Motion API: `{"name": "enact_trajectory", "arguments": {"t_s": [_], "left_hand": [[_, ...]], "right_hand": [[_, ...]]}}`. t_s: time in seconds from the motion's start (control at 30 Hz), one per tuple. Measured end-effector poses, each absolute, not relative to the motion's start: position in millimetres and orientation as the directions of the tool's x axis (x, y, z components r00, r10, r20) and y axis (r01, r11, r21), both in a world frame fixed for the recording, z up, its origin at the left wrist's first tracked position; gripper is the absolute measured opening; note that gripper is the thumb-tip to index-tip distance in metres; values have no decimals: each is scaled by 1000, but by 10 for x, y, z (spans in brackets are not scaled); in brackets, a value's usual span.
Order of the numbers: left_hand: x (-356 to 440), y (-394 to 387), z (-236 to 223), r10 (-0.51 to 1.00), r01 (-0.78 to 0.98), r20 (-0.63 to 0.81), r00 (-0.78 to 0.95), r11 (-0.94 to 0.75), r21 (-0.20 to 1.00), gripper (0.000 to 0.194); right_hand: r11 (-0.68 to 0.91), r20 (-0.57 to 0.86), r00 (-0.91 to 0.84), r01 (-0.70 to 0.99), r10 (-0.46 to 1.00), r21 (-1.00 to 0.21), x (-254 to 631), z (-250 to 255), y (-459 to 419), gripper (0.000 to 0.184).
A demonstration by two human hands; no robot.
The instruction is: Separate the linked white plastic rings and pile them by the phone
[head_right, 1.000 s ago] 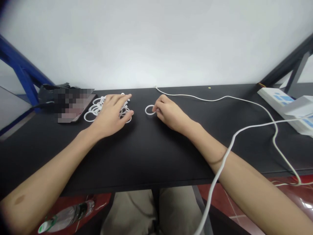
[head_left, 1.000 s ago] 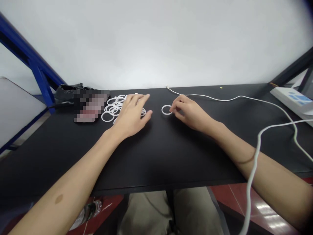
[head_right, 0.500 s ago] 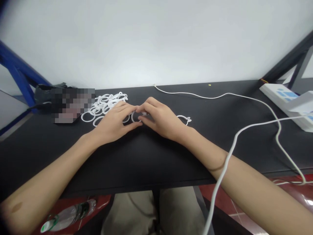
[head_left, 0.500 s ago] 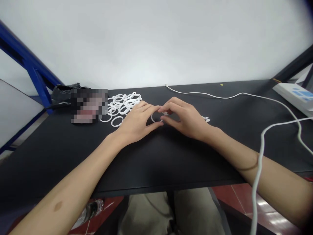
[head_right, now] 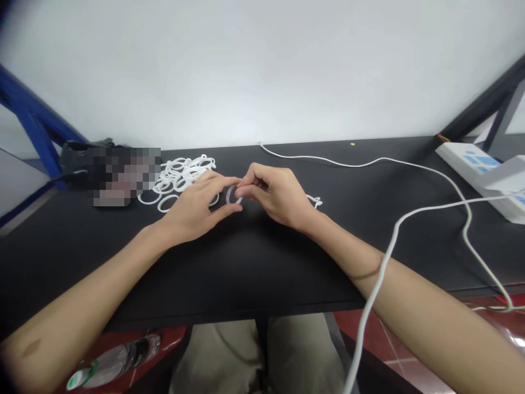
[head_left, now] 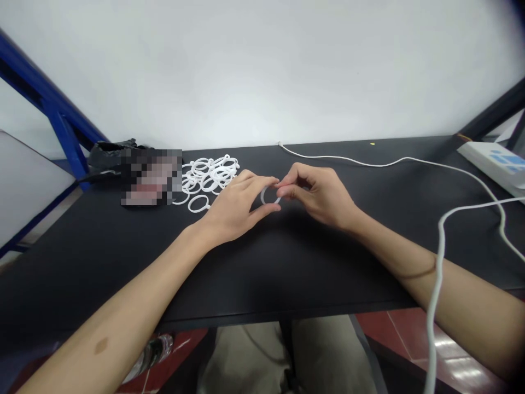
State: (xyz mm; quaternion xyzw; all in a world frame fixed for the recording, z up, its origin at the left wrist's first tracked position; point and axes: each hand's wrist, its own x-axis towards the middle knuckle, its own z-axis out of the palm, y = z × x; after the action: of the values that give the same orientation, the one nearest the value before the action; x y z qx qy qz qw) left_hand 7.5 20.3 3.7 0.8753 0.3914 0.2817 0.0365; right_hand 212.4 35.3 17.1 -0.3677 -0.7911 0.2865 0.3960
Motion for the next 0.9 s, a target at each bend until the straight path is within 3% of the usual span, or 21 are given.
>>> {"name": "enact_trajectory", "arguments": {"t_s": [0.1,0.2,0.3,0.37,0.43,0.57,0.7,0.8,0.9], "left_hand": [[83,208,23,700,657,461,545,-699,284,35],[62,234,23,712,691,476,517,-675,260,34],[10,275,42,769,811,490,411,-554,189,35],[-33,300,54,814,893,492,310,-427,143,38],[-74,319,55,841,943,495,220,-313,113,40],[-117,334,28,862,974,487,143,-209,83,43],[-98,326,17,869,970,469,161,-226,87,45],[-64,314,27,862,951,465,203,-287,118,44],[-32,301,28,847,918,452,280,-373,130,43]], "right_hand": [[572,406,-427,403,808,-714,2127,180,363,23],[566,392,-408,610,824,-554,2164,191,399,26],[335,333,-237,902,913,-275,2294,192,472,35],[153,287,-110,980,951,-131,2413,176,528,40],[109,285,-85,992,955,-69,2506,151,572,44],[212,273,-172,969,946,-123,2492,136,573,40],[404,329,-293,845,898,-350,2322,216,485,24],[466,401,-283,735,871,-493,2266,268,449,24],[484,461,-265,744,847,-460,2292,243,477,25]]}}
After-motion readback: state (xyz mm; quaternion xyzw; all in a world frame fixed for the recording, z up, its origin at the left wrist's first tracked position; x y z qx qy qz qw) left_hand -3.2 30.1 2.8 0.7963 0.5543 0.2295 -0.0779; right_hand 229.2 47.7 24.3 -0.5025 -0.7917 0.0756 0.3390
